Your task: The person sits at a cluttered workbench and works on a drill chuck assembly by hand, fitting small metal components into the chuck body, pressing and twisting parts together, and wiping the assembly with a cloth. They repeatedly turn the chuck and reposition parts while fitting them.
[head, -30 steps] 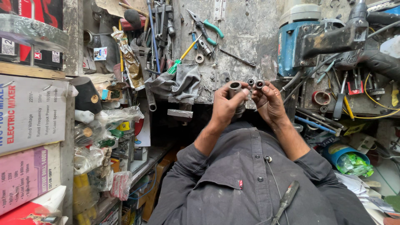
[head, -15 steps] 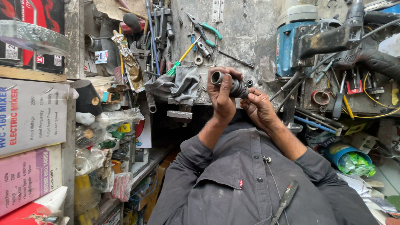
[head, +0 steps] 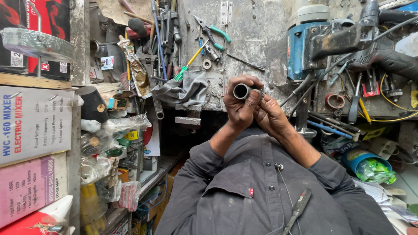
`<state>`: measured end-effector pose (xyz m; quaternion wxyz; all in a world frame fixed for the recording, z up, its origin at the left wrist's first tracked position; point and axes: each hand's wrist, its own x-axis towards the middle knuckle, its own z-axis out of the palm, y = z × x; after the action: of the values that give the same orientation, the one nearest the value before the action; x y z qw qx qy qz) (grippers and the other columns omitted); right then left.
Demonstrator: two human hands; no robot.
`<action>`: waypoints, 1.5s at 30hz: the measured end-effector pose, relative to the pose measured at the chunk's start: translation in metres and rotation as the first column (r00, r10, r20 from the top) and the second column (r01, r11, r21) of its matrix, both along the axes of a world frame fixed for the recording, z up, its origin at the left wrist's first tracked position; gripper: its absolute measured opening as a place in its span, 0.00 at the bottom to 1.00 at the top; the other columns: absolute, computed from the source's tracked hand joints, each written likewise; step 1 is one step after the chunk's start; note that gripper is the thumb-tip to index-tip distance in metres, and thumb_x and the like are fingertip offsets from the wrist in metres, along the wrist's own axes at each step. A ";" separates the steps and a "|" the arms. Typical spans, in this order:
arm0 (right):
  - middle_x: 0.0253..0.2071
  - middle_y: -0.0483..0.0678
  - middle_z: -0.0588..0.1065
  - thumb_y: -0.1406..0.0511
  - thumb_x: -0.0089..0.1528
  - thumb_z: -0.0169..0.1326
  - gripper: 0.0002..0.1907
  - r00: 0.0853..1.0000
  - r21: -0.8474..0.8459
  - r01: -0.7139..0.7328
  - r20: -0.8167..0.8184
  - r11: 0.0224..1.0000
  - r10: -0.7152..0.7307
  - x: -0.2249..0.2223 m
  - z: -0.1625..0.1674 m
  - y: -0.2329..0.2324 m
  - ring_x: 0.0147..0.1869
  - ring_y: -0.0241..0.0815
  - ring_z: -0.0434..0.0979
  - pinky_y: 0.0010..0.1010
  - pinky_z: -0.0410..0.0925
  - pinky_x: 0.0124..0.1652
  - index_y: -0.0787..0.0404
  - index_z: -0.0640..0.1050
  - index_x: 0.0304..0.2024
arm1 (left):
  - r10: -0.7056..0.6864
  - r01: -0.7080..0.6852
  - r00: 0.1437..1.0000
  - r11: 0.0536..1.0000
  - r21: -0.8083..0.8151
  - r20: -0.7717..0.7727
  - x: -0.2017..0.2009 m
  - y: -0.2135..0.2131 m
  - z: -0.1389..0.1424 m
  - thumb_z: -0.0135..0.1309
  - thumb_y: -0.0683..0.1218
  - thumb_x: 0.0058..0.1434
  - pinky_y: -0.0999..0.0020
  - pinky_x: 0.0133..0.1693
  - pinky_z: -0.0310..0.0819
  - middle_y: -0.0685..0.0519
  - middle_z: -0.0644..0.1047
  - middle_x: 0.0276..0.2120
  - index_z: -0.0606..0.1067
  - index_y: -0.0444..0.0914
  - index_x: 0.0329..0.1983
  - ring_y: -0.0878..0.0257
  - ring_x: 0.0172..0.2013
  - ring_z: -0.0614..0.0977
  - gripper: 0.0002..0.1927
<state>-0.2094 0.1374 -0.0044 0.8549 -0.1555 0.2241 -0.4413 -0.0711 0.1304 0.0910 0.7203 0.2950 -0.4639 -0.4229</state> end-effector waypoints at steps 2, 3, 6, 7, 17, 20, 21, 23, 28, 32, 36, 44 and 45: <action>0.54 0.48 0.76 0.65 0.72 0.56 0.18 0.997 -0.014 -0.003 0.080 1.000 0.004 -0.001 -0.004 0.000 0.57 0.36 0.78 0.30 0.71 0.59 0.67 0.72 0.61 | 0.001 0.001 0.999 0.999 -0.034 0.033 0.000 -0.001 0.001 0.56 0.43 0.72 0.71 0.48 0.74 0.47 0.77 0.44 0.68 0.37 0.51 0.65 0.44 0.78 0.10; 0.54 0.48 0.76 0.65 0.74 0.56 0.17 0.993 -0.021 -0.004 0.121 1.000 0.006 -0.002 -0.006 0.001 0.57 0.37 0.78 0.31 0.71 0.60 0.67 0.72 0.62 | -0.003 0.003 1.000 1.000 -0.010 0.006 0.000 -0.002 0.002 0.56 0.43 0.72 0.70 0.48 0.74 0.48 0.77 0.44 0.68 0.37 0.51 0.65 0.43 0.78 0.10; 0.52 0.50 0.78 0.64 0.69 0.55 0.18 0.997 0.000 0.005 0.072 1.000 -0.005 -0.004 -0.013 0.001 0.54 0.38 0.80 0.29 0.72 0.57 0.65 0.73 0.59 | -0.014 0.018 0.997 0.999 0.047 -0.070 0.000 -0.002 0.003 0.56 0.42 0.72 0.70 0.49 0.74 0.48 0.77 0.43 0.68 0.37 0.51 0.65 0.43 0.78 0.10; 0.51 0.50 0.78 0.64 0.71 0.55 0.17 0.997 -0.001 0.010 0.083 1.000 -0.010 -0.004 -0.015 0.001 0.53 0.38 0.80 0.29 0.72 0.56 0.66 0.73 0.59 | -0.013 0.018 0.996 0.999 0.049 -0.088 0.001 -0.002 0.004 0.56 0.43 0.72 0.70 0.49 0.74 0.48 0.78 0.43 0.68 0.37 0.51 0.65 0.43 0.78 0.09; 0.53 0.49 0.77 0.65 0.70 0.54 0.16 0.998 0.009 0.006 0.069 1.000 -0.007 0.002 -0.003 0.001 0.56 0.38 0.79 0.30 0.72 0.57 0.65 0.73 0.59 | 0.004 -0.004 1.000 0.999 0.040 -0.013 0.001 -0.002 0.004 0.56 0.43 0.71 0.70 0.47 0.74 0.48 0.77 0.43 0.69 0.37 0.50 0.65 0.43 0.78 0.10; 0.55 0.50 0.76 0.63 0.70 0.54 0.18 0.997 0.019 -0.014 0.070 1.000 0.013 0.002 0.006 0.000 0.59 0.39 0.78 0.30 0.71 0.59 0.66 0.73 0.59 | -0.007 0.009 0.998 0.999 -0.031 0.065 0.000 -0.002 0.005 0.57 0.43 0.70 0.70 0.46 0.75 0.48 0.77 0.43 0.69 0.37 0.50 0.65 0.42 0.78 0.10; 0.56 0.51 0.76 0.62 0.70 0.54 0.19 0.997 0.018 -0.023 0.076 1.000 0.022 0.002 0.007 0.001 0.60 0.40 0.78 0.31 0.71 0.60 0.67 0.72 0.59 | -0.002 0.006 0.996 0.999 -0.045 0.087 -0.001 -0.002 0.006 0.58 0.42 0.70 0.71 0.46 0.74 0.48 0.77 0.43 0.69 0.37 0.50 0.65 0.41 0.78 0.10; 0.56 0.51 0.75 0.63 0.72 0.54 0.18 0.992 -0.012 -0.040 0.116 0.999 0.041 -0.001 0.007 0.001 0.60 0.40 0.77 0.31 0.71 0.60 0.68 0.73 0.59 | 0.013 -0.003 0.991 0.997 -0.074 0.130 -0.003 -0.001 0.007 0.58 0.42 0.69 0.71 0.45 0.74 0.48 0.77 0.42 0.70 0.37 0.50 0.64 0.41 0.78 0.11; 0.52 0.49 0.77 0.64 0.70 0.55 0.14 0.994 -0.064 0.022 0.109 0.998 -0.015 -0.004 -0.005 0.004 0.57 0.40 0.78 0.31 0.72 0.58 0.64 0.74 0.56 | 0.002 -0.002 1.000 1.000 -0.024 0.005 -0.004 0.000 0.012 0.56 0.43 0.70 0.70 0.45 0.74 0.48 0.77 0.41 0.69 0.37 0.49 0.63 0.40 0.78 0.09; 0.47 0.50 0.80 0.67 0.71 0.56 0.08 0.987 -0.073 0.156 0.040 0.985 -0.154 -0.001 -0.013 0.004 0.51 0.41 0.82 0.32 0.74 0.53 0.64 0.77 0.51 | 0.047 -0.038 0.976 0.998 0.045 -0.212 -0.001 -0.010 0.017 0.52 0.46 0.74 0.67 0.46 0.73 0.48 0.76 0.36 0.67 0.38 0.48 0.62 0.38 0.77 0.08; 0.43 0.50 0.81 0.68 0.68 0.59 0.08 0.971 -0.076 0.212 -0.094 0.974 -0.219 0.008 -0.006 0.003 0.47 0.41 0.83 0.32 0.76 0.50 0.64 0.80 0.48 | 0.020 0.065 0.853 0.987 0.145 -0.521 0.011 -0.024 0.022 0.49 0.47 0.75 0.61 0.46 0.74 0.48 0.74 0.37 0.67 0.38 0.46 0.59 0.38 0.76 0.08; 0.44 0.49 0.80 0.69 0.67 0.61 0.08 0.914 -0.304 0.250 -0.237 0.919 -0.328 0.033 0.038 -0.007 0.47 0.39 0.82 0.31 0.75 0.50 0.65 0.80 0.48 | -0.055 0.199 0.734 0.970 0.137 -0.676 0.035 -0.042 0.032 0.47 0.53 0.77 0.58 0.48 0.72 0.49 0.72 0.36 0.67 0.38 0.43 0.58 0.38 0.75 0.14; 0.45 0.48 0.80 0.69 0.68 0.61 0.08 0.900 -0.352 0.249 -0.259 0.902 -0.350 0.034 0.045 -0.007 0.47 0.38 0.81 0.30 0.75 0.51 0.66 0.80 0.48 | -0.060 0.214 0.722 0.967 0.140 -0.690 0.037 -0.044 0.033 0.47 0.53 0.76 0.59 0.48 0.72 0.49 0.72 0.35 0.67 0.38 0.43 0.58 0.38 0.75 0.14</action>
<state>-0.1750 0.1303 0.0408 0.6933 -0.3197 0.3074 -0.5680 -0.0341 0.0867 0.1241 0.7711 0.1589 -0.1415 -0.6001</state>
